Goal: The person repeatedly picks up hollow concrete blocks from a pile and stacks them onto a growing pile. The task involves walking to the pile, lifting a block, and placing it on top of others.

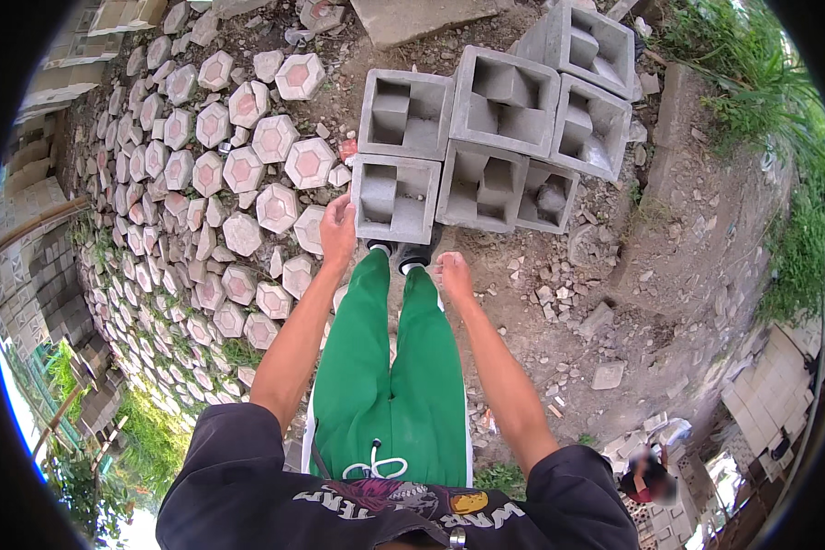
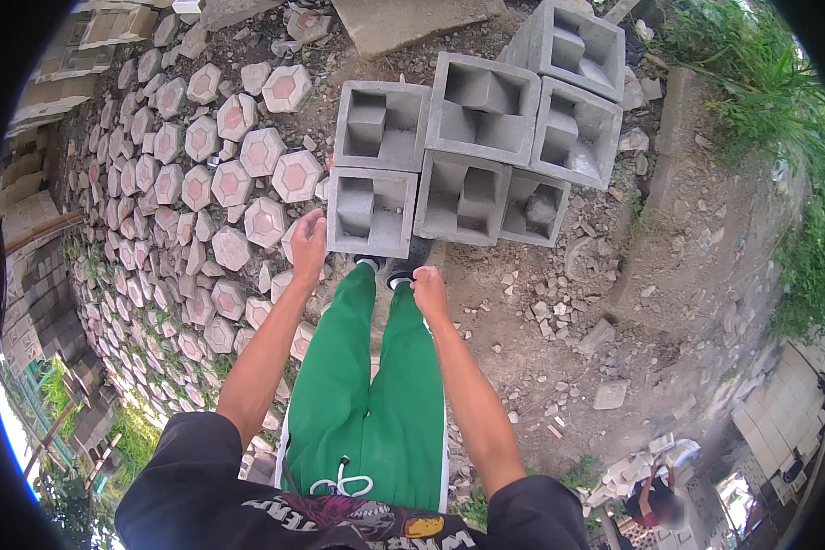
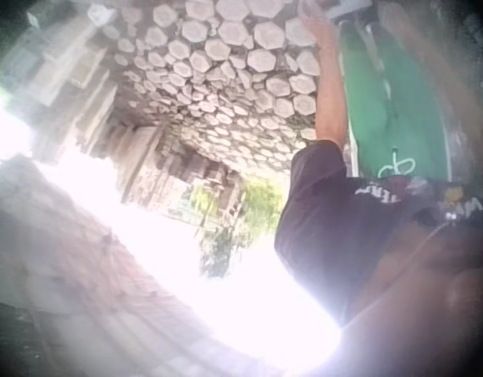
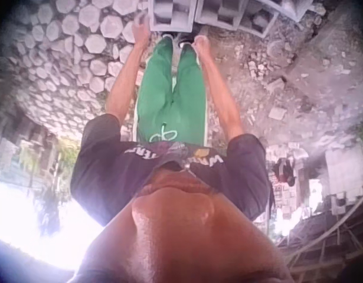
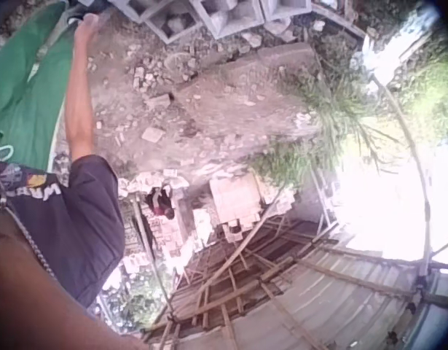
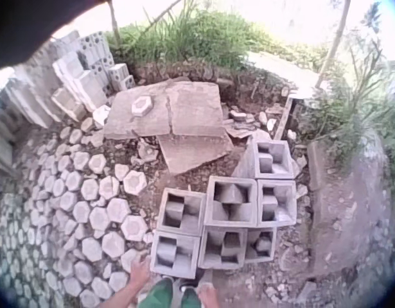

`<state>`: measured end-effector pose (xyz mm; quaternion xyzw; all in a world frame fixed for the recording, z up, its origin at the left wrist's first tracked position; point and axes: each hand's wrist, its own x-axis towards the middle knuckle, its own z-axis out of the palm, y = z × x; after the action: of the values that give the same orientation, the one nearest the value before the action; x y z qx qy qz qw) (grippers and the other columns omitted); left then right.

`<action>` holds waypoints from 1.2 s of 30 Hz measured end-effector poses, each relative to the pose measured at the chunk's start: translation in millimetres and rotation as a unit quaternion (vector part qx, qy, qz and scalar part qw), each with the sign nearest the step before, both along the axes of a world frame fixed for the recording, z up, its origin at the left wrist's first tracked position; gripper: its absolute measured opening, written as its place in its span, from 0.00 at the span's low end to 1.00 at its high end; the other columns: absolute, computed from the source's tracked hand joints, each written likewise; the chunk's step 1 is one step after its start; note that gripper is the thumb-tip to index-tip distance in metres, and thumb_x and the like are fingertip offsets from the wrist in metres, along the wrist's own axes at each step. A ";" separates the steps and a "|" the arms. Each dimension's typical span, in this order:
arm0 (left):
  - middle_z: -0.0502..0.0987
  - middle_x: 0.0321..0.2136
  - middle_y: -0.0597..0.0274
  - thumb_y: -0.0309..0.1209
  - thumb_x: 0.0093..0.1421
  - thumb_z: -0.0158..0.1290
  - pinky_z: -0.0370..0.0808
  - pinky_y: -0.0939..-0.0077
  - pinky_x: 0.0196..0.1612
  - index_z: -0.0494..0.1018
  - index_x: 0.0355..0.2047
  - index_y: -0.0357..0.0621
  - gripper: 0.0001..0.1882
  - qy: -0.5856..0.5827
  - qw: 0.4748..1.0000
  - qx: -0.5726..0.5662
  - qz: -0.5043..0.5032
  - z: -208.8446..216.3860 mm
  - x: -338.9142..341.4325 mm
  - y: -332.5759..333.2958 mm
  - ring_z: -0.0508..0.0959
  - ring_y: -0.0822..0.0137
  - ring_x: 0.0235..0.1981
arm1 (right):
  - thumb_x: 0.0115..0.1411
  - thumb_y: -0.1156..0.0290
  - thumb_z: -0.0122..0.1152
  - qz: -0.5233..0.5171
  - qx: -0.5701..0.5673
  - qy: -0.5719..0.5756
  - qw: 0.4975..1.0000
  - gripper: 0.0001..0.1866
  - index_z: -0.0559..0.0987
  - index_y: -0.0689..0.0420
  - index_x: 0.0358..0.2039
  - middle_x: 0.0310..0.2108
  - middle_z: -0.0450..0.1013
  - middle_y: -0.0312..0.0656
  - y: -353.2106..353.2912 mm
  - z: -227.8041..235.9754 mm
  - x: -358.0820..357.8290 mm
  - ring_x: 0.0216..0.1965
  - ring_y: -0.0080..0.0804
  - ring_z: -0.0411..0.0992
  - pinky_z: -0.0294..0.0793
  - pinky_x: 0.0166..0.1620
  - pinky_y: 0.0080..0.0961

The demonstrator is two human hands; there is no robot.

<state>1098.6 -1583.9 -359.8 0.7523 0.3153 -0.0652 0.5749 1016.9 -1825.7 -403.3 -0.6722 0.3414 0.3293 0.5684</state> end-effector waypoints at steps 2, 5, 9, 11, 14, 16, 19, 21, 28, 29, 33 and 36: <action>0.65 0.55 0.45 0.35 0.59 0.53 0.62 0.67 0.58 0.60 0.57 0.33 0.29 -0.004 0.998 -0.011 0.057 -49.6 29.3 15.9 0.67 0.59 0.56 | 0.63 0.51 0.49 0.004 0.000 0.005 1.000 0.28 0.68 0.66 0.49 0.41 0.73 0.46 11.8 -31.2 9.1 0.38 0.32 0.73 0.72 0.41 0.27; 0.60 0.59 0.44 0.44 0.58 0.52 0.58 0.68 0.60 0.57 0.60 0.34 0.36 0.004 1.000 -0.025 -0.008 -95.7 64.9 26.2 0.61 0.56 0.60 | 0.59 0.47 0.54 0.000 0.022 0.037 0.999 0.36 0.60 0.64 0.56 0.49 0.68 0.48 29.6 -55.6 25.6 0.46 0.35 0.69 0.72 0.44 0.31; 0.58 0.61 0.52 0.54 0.62 0.44 0.52 0.71 0.63 0.55 0.62 0.38 0.37 -0.003 0.982 -0.187 -0.011 -155.4 91.9 41.9 0.59 0.62 0.61 | 0.55 0.41 0.57 0.006 0.059 0.067 0.996 0.44 0.56 0.62 0.60 0.56 0.62 0.48 42.4 -61.5 47.6 0.56 0.39 0.62 0.69 0.52 0.39; 0.58 0.61 0.56 0.56 0.63 0.40 0.50 0.73 0.63 0.55 0.62 0.39 0.38 0.027 0.957 -0.288 0.007 -171.6 94.0 43.4 0.57 0.65 0.62 | 0.52 0.40 0.60 -0.012 0.066 0.070 0.995 0.46 0.58 0.63 0.58 0.54 0.63 0.48 44.1 -73.4 49.0 0.54 0.39 0.63 0.68 0.51 0.37; 0.58 0.62 0.60 0.55 0.65 0.37 0.47 0.75 0.64 0.55 0.63 0.39 0.36 0.083 0.898 -0.433 -0.009 -149.1 108.8 37.9 0.55 0.67 0.63 | 0.48 0.39 0.64 -0.051 0.076 0.067 0.994 0.46 0.64 0.67 0.54 0.49 0.68 0.47 46.5 -92.0 48.2 0.47 0.36 0.67 0.70 0.46 0.32; 0.61 0.59 0.61 0.53 0.66 0.34 0.53 0.72 0.63 0.56 0.62 0.42 0.32 0.029 0.937 -0.347 -0.016 -182.8 98.7 48.7 0.60 0.66 0.59 | 0.48 0.40 0.65 -0.029 0.082 0.076 0.993 0.46 0.65 0.67 0.53 0.49 0.68 0.47 49.7 -91.7 51.9 0.48 0.35 0.67 0.68 0.48 0.32; 0.68 0.55 0.61 0.50 0.66 0.34 0.59 0.70 0.60 0.62 0.58 0.44 0.29 -0.003 0.952 -0.307 -0.003 -194.5 91.9 45.2 0.67 0.65 0.54 | 0.47 0.40 0.66 -0.057 0.101 0.059 0.992 0.46 0.65 0.66 0.53 0.49 0.68 0.46 51.9 -92.4 52.2 0.49 0.35 0.66 0.65 0.52 0.32; 0.69 0.53 0.61 0.49 0.65 0.34 0.59 0.71 0.59 0.63 0.57 0.44 0.28 0.033 0.938 -0.344 -0.001 -192.7 90.8 45.4 0.68 0.65 0.53 | 0.47 0.41 0.66 -0.087 0.118 0.048 0.988 0.46 0.65 0.66 0.54 0.50 0.67 0.46 52.9 -93.2 49.7 0.51 0.35 0.65 0.62 0.55 0.32; 0.71 0.51 0.59 0.49 0.63 0.34 0.60 0.71 0.58 0.65 0.55 0.42 0.29 0.063 0.932 -0.355 0.039 -190.0 81.2 52.6 0.69 0.64 0.52 | 0.47 0.44 0.68 -0.161 0.218 0.057 0.961 0.48 0.59 0.63 0.58 0.59 0.59 0.44 51.4 -94.3 45.7 0.61 0.37 0.55 0.45 0.64 0.48; 0.71 0.51 0.58 0.49 0.62 0.34 0.60 0.71 0.58 0.64 0.56 0.42 0.29 0.079 0.927 -0.364 0.046 -181.5 80.1 51.2 0.69 0.64 0.52 | 0.48 0.45 0.68 -0.174 0.239 0.041 0.954 0.47 0.59 0.63 0.58 0.58 0.60 0.44 50.7 -98.1 44.0 0.60 0.36 0.55 0.46 0.64 0.45; 0.73 0.49 0.58 0.50 0.60 0.36 0.61 0.67 0.58 0.65 0.55 0.42 0.30 0.088 0.917 -0.368 0.128 -151.6 66.9 48.1 0.69 0.62 0.52 | 0.49 0.50 0.68 -0.213 0.281 0.006 0.936 0.43 0.60 0.62 0.58 0.56 0.62 0.42 50.2 -101.2 40.5 0.59 0.33 0.57 0.50 0.63 0.36; 0.73 0.48 0.56 0.51 0.59 0.36 0.62 0.65 0.58 0.66 0.55 0.41 0.32 0.087 0.896 -0.385 0.204 -152.0 47.6 55.3 0.70 0.60 0.52 | 0.51 0.52 0.67 -0.231 0.312 -0.018 0.921 0.41 0.60 0.59 0.58 0.56 0.62 0.41 52.6 -98.7 40.9 0.59 0.34 0.57 0.51 0.63 0.35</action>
<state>1146.2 -1528.7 -511.8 0.3822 0.4612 -0.1279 0.7905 1057.9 -1773.1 -502.1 -0.3688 0.3567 0.2670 0.8158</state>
